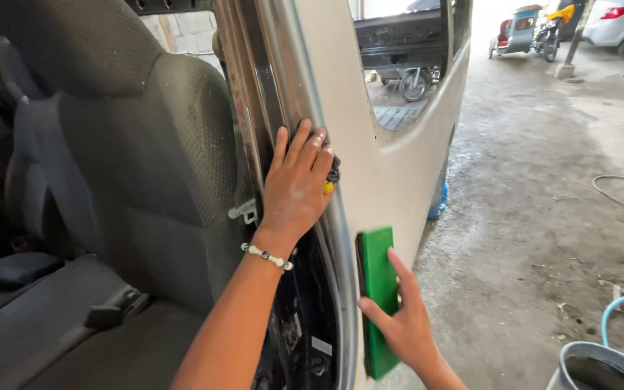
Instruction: The person sands the exterior side panel of a white car using a green sanding block and a yellow cloth. They then open the driver's side door and sand the door frame and interior edge of the door.
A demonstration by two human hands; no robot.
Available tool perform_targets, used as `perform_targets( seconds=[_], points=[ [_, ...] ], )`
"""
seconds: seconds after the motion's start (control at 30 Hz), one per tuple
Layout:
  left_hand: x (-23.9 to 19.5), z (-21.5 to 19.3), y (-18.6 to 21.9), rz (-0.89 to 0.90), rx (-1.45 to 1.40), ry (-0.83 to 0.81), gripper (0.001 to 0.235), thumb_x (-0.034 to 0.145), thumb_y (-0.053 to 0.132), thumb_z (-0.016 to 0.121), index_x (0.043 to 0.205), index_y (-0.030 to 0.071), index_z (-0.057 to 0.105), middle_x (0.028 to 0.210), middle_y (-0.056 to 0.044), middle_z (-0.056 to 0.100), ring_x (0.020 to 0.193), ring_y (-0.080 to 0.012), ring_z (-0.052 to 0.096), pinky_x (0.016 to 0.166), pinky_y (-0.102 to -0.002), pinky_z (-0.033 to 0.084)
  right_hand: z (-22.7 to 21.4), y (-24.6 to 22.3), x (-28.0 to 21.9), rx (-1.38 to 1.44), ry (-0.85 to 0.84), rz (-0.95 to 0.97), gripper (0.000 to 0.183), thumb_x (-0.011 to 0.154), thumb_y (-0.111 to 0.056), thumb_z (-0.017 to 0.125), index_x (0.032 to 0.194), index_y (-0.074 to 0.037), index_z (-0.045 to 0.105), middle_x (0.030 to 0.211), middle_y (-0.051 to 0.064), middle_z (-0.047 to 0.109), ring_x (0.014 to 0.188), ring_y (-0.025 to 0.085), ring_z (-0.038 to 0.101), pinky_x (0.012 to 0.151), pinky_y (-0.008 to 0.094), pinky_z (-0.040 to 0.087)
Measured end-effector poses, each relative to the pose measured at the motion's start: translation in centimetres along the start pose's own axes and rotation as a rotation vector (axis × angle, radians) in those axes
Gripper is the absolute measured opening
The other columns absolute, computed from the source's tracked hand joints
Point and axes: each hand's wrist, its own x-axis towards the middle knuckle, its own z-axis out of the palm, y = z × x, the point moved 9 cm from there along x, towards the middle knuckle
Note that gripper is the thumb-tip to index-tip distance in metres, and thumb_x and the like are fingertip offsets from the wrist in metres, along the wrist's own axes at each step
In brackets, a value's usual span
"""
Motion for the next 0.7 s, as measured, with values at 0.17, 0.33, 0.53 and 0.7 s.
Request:
perform_targets(
  seconds=[0.17, 0.33, 0.53, 0.7],
  points=[
    [-2.1, -0.7, 0.9, 0.036, -0.035, 0.0, 0.055, 0.075, 0.015, 0.083, 0.124, 0.001, 0.065, 0.14, -0.018, 0.058, 0.14, -0.037, 0.048, 0.125, -0.055, 0.033, 0.7, -5.2, 3.4, -0.336, 0.104, -0.25, 0.1, 0.069, -0.024, 0.091, 0.154, -0.01, 0.04, 0.128, 0.021, 0.052, 0.116, 0.036, 0.055, 0.101, 0.043, 0.045],
    [-2.9, -3.0, 1.3, 0.082, 0.031, 0.095, 0.048, 0.078, 0.014, 0.08, 0.122, 0.001, 0.066, 0.137, -0.018, 0.062, 0.139, -0.0343, 0.052, 0.121, -0.054, 0.038, 2.7, -4.9, 5.4, -0.431, 0.061, -0.264, 0.083, 0.085, -0.02, 0.081, 0.156, -0.014, 0.04, 0.139, 0.027, 0.043, 0.112, 0.04, 0.056, 0.096, 0.044, 0.051],
    [-2.8, -1.9, -0.1, -0.002, -0.14, 0.047, 0.054, 0.075, 0.017, 0.082, 0.123, -0.001, 0.065, 0.138, -0.017, 0.062, 0.14, -0.0327, 0.05, 0.119, -0.05, 0.04, 4.2, -10.6, 9.7, -0.619, 0.165, -0.596, 0.084, 0.087, -0.017, 0.078, 0.158, -0.009, 0.033, 0.132, 0.031, 0.045, 0.116, 0.051, 0.052, 0.099, 0.052, 0.047],
    [-2.1, -3.5, 0.1, 0.066, -0.12, -0.068, 0.057, 0.067, 0.017, 0.081, 0.119, -0.001, 0.065, 0.136, -0.018, 0.062, 0.139, -0.0336, 0.05, 0.115, -0.05, 0.042, 4.5, -17.0, 14.5, -0.603, 0.148, -0.617, 0.082, 0.094, -0.016, 0.076, 0.163, -0.012, 0.032, 0.129, 0.031, 0.048, 0.113, 0.049, 0.055, 0.096, 0.05, 0.05]
  ],
)
